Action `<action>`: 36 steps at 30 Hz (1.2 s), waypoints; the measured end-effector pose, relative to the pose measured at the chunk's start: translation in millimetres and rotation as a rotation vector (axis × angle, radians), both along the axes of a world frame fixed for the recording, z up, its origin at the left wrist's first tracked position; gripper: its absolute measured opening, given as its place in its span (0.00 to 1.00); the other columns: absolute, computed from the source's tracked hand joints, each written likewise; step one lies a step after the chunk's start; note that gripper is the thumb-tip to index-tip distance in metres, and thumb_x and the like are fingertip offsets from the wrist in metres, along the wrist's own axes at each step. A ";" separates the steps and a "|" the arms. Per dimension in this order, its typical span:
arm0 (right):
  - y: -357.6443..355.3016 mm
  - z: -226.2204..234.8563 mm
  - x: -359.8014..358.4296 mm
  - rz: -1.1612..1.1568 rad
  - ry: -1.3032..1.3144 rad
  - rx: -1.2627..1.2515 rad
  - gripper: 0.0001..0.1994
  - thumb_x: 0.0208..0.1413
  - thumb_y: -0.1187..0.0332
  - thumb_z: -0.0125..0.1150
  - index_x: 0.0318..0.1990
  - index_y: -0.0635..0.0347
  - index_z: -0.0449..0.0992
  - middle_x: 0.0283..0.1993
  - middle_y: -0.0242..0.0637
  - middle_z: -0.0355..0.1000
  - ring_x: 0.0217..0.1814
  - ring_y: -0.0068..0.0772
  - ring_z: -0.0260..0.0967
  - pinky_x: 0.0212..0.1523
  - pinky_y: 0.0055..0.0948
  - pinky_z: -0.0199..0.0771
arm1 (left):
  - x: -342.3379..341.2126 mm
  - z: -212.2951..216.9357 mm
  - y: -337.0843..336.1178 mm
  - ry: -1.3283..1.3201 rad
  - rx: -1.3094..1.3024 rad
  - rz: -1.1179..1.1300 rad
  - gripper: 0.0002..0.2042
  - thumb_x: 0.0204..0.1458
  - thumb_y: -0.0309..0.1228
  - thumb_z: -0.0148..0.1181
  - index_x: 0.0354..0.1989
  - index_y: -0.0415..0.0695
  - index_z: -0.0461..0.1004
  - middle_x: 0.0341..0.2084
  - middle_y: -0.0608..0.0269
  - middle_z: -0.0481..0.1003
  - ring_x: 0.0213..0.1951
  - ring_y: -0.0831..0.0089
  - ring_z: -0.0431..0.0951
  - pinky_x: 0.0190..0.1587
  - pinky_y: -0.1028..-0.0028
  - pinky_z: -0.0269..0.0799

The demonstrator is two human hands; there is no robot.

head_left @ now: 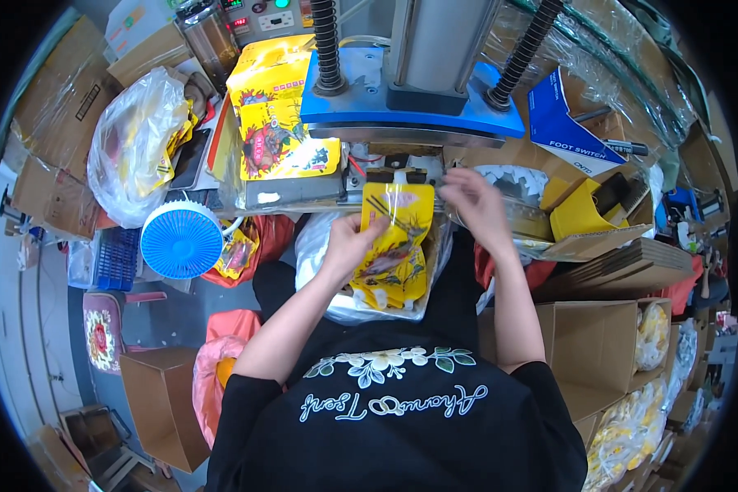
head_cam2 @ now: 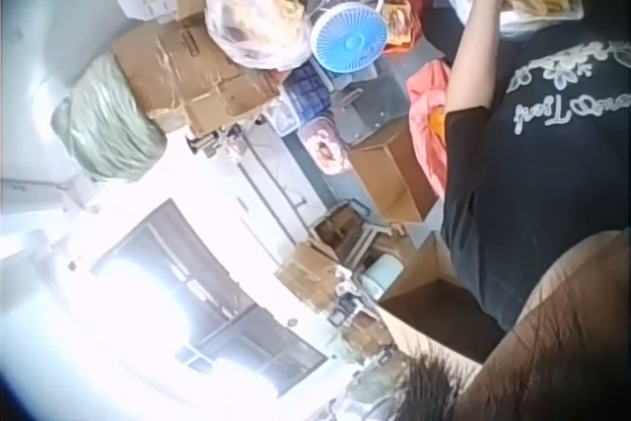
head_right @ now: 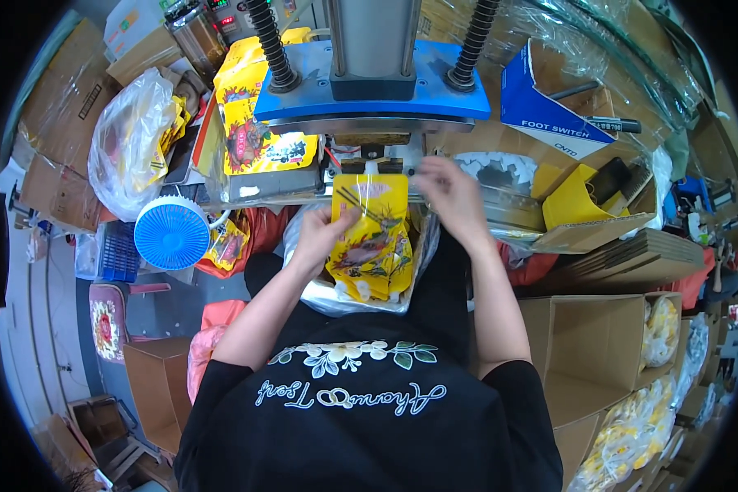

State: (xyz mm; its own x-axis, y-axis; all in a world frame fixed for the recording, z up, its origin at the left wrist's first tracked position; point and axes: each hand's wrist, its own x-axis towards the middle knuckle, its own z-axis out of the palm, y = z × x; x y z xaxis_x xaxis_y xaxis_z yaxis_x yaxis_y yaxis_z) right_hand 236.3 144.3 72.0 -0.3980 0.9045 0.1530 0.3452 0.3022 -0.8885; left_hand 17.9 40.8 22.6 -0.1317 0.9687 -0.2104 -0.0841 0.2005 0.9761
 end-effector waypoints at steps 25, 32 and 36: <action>15.7 -6.9 42.2 -0.259 -0.075 0.137 0.11 0.51 0.77 0.61 0.44 0.62 0.74 0.36 0.30 0.73 0.41 0.23 0.69 0.44 0.24 0.69 | -99.6 14.5 -11.5 0.899 0.478 0.412 0.05 0.49 0.25 0.62 0.35 0.40 0.79 0.30 0.57 0.78 0.39 0.60 0.77 0.49 0.64 0.66; -34.4 36.6 -32.1 0.048 -0.076 0.129 0.11 0.47 0.72 0.68 0.38 0.65 0.78 0.35 0.34 0.76 0.40 0.23 0.72 0.45 0.24 0.70 | -38.8 3.7 -30.4 0.300 0.138 0.160 0.04 0.49 0.21 0.65 0.32 0.34 0.78 0.27 0.68 0.77 0.33 0.85 0.73 0.36 0.81 0.68; -45.1 32.7 -42.4 0.222 -0.122 -0.038 0.11 0.47 0.73 0.68 0.39 0.65 0.78 0.36 0.36 0.77 0.41 0.25 0.73 0.46 0.24 0.70 | -25.5 -4.8 -38.9 0.333 0.219 -0.081 0.09 0.53 0.30 0.63 0.34 0.35 0.80 0.26 0.66 0.78 0.29 0.85 0.72 0.33 0.82 0.69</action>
